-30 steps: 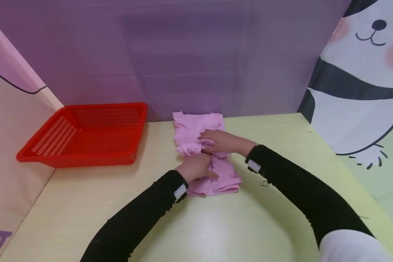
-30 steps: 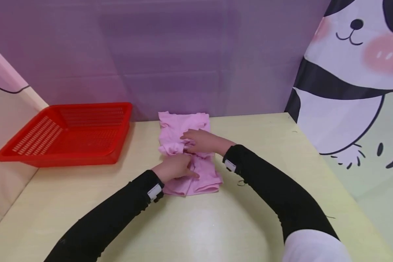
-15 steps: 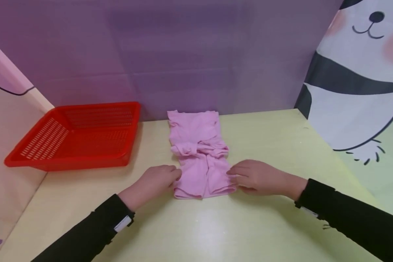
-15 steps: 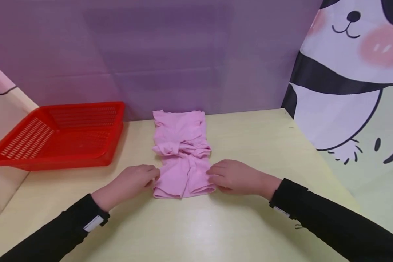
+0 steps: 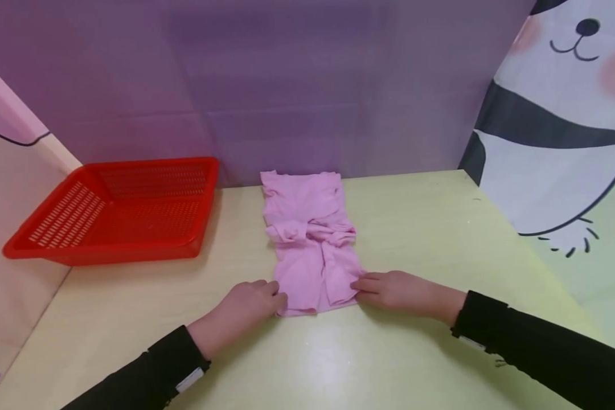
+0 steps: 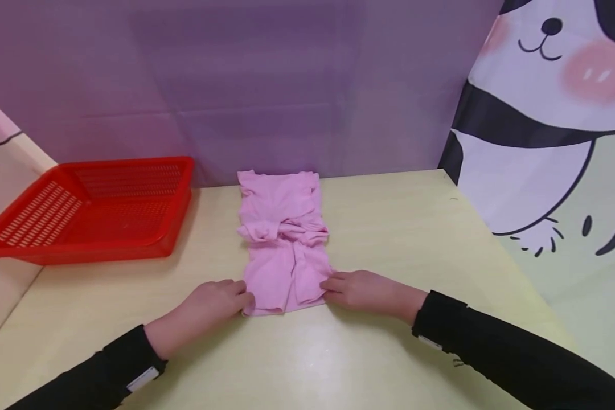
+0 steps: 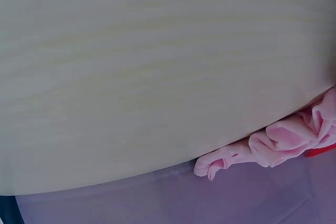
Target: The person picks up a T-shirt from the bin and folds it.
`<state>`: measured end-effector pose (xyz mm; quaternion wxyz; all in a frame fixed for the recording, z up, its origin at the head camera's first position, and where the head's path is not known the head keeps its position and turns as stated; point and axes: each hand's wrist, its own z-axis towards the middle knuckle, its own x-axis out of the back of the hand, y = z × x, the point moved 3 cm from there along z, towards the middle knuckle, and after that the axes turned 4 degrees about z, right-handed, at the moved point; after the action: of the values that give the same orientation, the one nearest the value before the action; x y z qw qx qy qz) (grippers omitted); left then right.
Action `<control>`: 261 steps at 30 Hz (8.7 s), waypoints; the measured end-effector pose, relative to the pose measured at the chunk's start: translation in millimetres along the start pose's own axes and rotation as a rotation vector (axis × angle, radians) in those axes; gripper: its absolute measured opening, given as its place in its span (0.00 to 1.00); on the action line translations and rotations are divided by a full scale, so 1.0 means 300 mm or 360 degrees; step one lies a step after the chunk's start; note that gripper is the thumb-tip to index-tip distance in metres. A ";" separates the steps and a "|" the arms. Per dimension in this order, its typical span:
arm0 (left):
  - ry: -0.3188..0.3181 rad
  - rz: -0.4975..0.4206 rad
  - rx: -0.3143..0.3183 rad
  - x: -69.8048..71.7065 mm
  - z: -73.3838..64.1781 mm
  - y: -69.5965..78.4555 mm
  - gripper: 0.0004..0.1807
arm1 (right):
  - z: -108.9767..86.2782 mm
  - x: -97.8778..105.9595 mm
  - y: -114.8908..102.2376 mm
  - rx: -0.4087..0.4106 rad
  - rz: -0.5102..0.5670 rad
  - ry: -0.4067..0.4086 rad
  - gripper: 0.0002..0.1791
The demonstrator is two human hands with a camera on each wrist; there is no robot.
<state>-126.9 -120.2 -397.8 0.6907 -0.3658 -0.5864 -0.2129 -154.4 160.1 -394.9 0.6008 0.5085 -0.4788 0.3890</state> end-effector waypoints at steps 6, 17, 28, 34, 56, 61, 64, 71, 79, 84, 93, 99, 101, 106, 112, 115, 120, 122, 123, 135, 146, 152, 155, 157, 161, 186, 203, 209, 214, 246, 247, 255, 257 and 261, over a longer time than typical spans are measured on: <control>-0.0025 -0.0039 -0.0011 0.009 -0.004 0.026 0.06 | 0.003 0.033 -0.019 -0.0060 0.0172 0.0181 0.17; -0.0137 0.0098 -0.0107 0.026 -0.022 0.093 0.01 | 0.015 0.131 -0.056 0.0009 0.0066 0.0390 0.10; -0.0008 0.0167 -0.0279 0.129 -0.098 0.166 0.02 | 0.026 0.264 -0.120 0.0003 0.0018 0.0557 0.24; 0.0251 0.0013 -0.0260 0.254 -0.158 0.146 0.09 | 0.005 0.346 -0.132 -0.0041 0.0031 0.0656 0.22; 0.0541 -0.1256 0.0267 0.382 -0.166 0.041 0.09 | -0.002 0.399 -0.016 -0.0143 0.1909 0.0927 0.18; 0.0506 -0.2274 0.0841 0.290 -0.046 -0.084 0.03 | 0.044 0.266 0.121 -0.0960 0.2586 0.1046 0.14; 0.0509 -0.2664 0.1139 0.221 0.036 -0.158 0.07 | 0.088 0.187 0.209 -0.1277 0.2772 0.1121 0.21; 0.0531 -0.3134 0.1306 0.095 0.163 -0.264 0.22 | 0.153 0.010 0.369 -0.1551 0.2788 0.1137 0.24; 0.0367 -0.3142 0.1354 -0.010 0.219 -0.305 0.36 | 0.192 -0.098 0.467 -0.1839 0.2607 0.0935 0.23; 0.0361 -0.2885 0.1436 -0.084 0.258 -0.329 0.38 | 0.196 -0.137 0.496 -0.1966 0.2468 0.0775 0.22; 0.0347 -0.2390 0.1520 -0.124 0.247 -0.347 0.35 | 0.167 -0.146 0.482 -0.2024 0.2432 0.0656 0.27; 0.0242 -0.2051 0.1527 -0.074 0.192 -0.324 0.34 | 0.115 -0.087 0.411 -0.1996 0.2500 0.0580 0.35; 0.0186 -0.1977 0.1495 -0.057 0.174 -0.305 0.37 | 0.099 -0.067 0.376 -0.1977 0.2518 0.0528 0.37; -0.0009 -0.1912 0.1411 -0.029 0.128 -0.236 0.44 | 0.061 -0.018 0.288 -0.1870 0.2457 0.0474 0.49; -0.0133 -0.1794 0.1319 -0.020 0.097 -0.170 0.50 | 0.030 0.016 0.210 -0.1590 0.1948 0.0394 0.50; -0.0089 -0.1763 0.1310 -0.012 0.087 -0.156 0.46 | 0.032 0.020 0.187 -0.1499 0.1810 0.0393 0.35; -0.0064 -0.1766 0.1298 -0.006 0.070 -0.149 0.40 | 0.031 0.027 0.175 -0.1515 0.1618 0.0349 0.14; -0.0054 -0.1764 0.1280 -0.008 0.065 -0.149 0.38 | 0.030 0.030 0.172 -0.1512 0.1566 0.0304 0.09; -0.0047 -0.1761 0.1272 -0.009 0.062 -0.148 0.37 | 0.031 0.030 0.170 -0.1502 0.1555 0.0282 0.08; 0.0080 -0.0708 0.0875 0.052 0.007 -0.175 0.21 | 0.024 0.088 0.125 -0.0821 0.0609 0.0279 0.21; -0.0029 0.0002 0.0050 0.042 0.056 -0.046 0.29 | 0.047 0.051 0.078 0.0065 -0.0257 0.0104 0.28; -0.0089 0.0096 0.0050 0.013 0.072 -0.031 0.23 | 0.064 0.000 0.111 -0.0153 -0.0061 0.0110 0.18; -0.0044 0.0142 0.0031 0.012 0.069 -0.029 0.16 | 0.060 -0.001 0.129 -0.0327 0.0265 0.0172 0.17; -0.0023 0.0139 0.0052 0.021 0.062 -0.033 0.11 | 0.051 0.005 0.141 -0.0472 0.0490 0.0213 0.17; 0.0018 -0.0084 0.0219 0.050 0.039 -0.053 0.05 | 0.033 0.017 0.151 -0.0766 0.0930 0.0302 0.12; 0.0379 -0.2265 0.1026 0.086 0.048 -0.141 0.21 | 0.028 0.159 0.193 -0.1284 0.2474 0.0991 0.26; 0.0445 -0.1668 0.1367 -0.037 0.222 -0.244 0.19 | 0.076 -0.005 0.306 -0.1575 0.2338 0.0720 0.31; 0.0267 -0.1520 0.1328 -0.060 0.228 -0.251 0.18 | 0.087 -0.038 0.311 -0.1705 0.2265 0.0609 0.31; 0.0177 -0.1402 0.1303 -0.067 0.230 -0.250 0.18 | 0.094 -0.056 0.317 -0.1782 0.2175 0.0538 0.30; -0.0354 -0.0330 0.0511 -0.014 0.264 -0.121 0.44 | 0.251 -0.009 0.145 -0.1248 0.0454 -0.0359 0.50; -0.0357 -0.0313 0.0508 -0.017 0.263 -0.117 0.44 | 0.251 -0.011 0.142 -0.1230 0.0463 -0.0378 0.50; -0.0415 -0.0305 0.0538 -0.039 0.257 -0.102 0.46 | 0.263 -0.035 0.154 -0.1087 0.0469 -0.0427 0.50; -0.0434 -0.0334 0.0549 -0.040 0.260 -0.104 0.46 | 0.267 -0.046 0.167 -0.1065 0.0455 -0.0446 0.50; -0.0444 -0.0323 0.0563 -0.044 0.273 -0.108 0.45 | 0.270 -0.057 0.199 -0.1023 0.0410 -0.0461 0.51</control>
<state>-206.8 -80.9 -398.7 0.6313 -0.2045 -0.7380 -0.1226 -230.1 91.4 -395.4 0.6019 0.2792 -0.7166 0.2152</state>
